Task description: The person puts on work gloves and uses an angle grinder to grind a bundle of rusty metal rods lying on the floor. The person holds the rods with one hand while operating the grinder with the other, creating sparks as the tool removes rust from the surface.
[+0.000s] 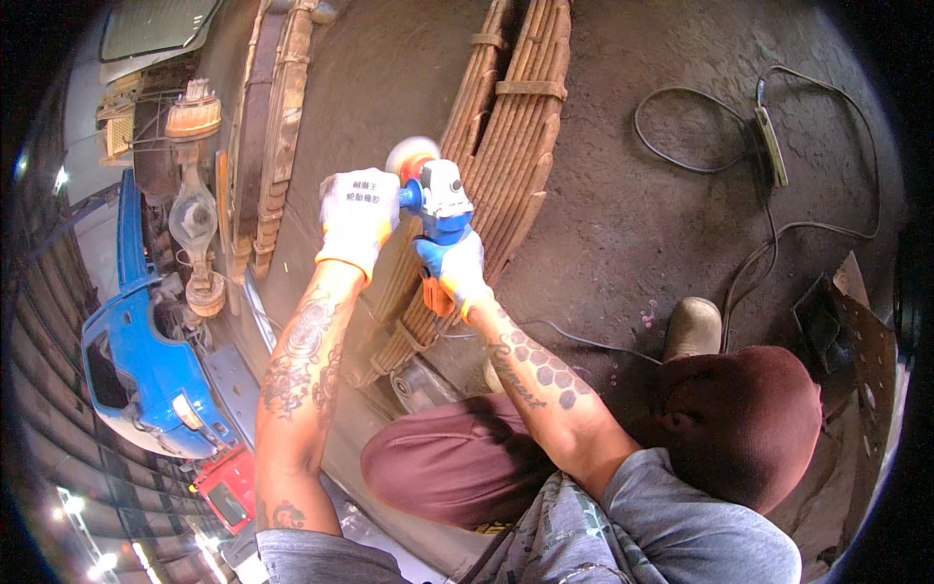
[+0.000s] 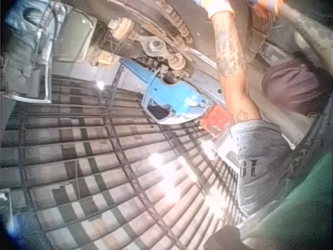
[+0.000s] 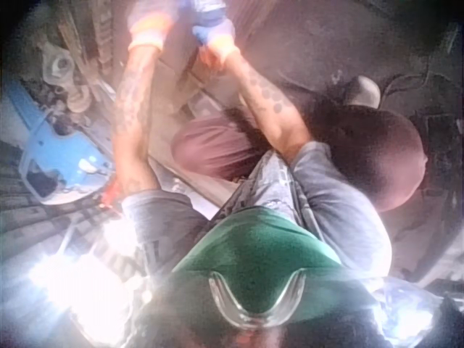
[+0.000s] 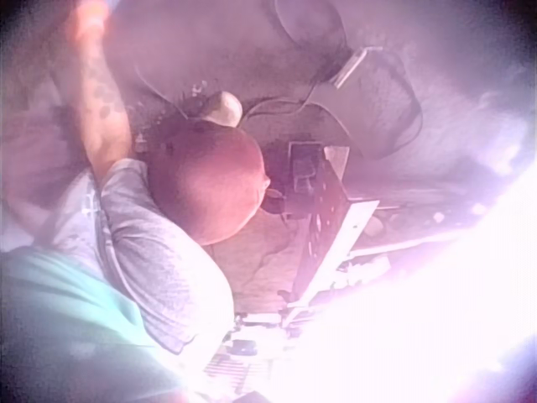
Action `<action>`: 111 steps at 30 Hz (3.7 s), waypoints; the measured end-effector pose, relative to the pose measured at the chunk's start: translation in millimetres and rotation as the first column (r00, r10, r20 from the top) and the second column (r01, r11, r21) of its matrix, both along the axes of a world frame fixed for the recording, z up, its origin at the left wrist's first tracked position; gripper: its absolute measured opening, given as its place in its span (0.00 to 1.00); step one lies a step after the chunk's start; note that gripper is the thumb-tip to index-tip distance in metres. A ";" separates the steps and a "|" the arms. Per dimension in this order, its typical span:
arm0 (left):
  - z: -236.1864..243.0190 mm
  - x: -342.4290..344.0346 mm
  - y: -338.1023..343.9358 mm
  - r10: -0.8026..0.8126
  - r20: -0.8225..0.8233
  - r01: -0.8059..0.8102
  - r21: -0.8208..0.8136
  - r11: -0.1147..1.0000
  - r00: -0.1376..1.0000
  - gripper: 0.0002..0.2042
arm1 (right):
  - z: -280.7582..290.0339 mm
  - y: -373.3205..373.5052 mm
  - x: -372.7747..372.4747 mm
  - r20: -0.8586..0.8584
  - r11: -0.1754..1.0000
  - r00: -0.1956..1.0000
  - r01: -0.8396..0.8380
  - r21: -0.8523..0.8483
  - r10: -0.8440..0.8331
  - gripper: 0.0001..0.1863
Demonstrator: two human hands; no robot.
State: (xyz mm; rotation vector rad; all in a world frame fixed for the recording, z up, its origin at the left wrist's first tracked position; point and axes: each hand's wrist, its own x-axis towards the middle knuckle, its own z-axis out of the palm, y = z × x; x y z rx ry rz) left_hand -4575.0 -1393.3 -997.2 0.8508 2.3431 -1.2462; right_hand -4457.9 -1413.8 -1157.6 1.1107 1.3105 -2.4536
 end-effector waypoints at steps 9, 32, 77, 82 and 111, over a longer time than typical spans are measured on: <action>0.7 -2.6 -7.3 0.004 0.000 -0.004 0.011 1.000 1.000 0.07 | 5.2 -0.5 -0.3 0.021 0.997 1.000 0.014 0.075 -0.016 0.19; -1.6 -27.4 8.2 -0.042 -0.016 0.042 0.021 0.999 0.999 0.07 | 21.4 35.4 -21.0 0.105 0.998 0.992 -0.066 0.003 0.065 0.24; 5.5 -39.8 56.8 -0.036 0.005 0.036 -0.019 0.999 0.999 0.08 | 8.6 51.3 -43.2 0.158 0.995 0.987 -0.010 0.102 -0.006 0.21; 13.9 -37.0 49.3 -0.051 -0.022 0.052 0.029 0.998 0.998 0.08 | 26.3 51.6 -40.9 0.162 0.993 0.987 -0.017 0.119 -0.002 0.21; 11.0 -50.5 61.1 -0.049 -0.009 0.049 -0.017 0.999 0.999 0.09 | 27.9 66.6 -48.6 0.153 0.993 0.988 -0.002 0.120 -0.016 0.22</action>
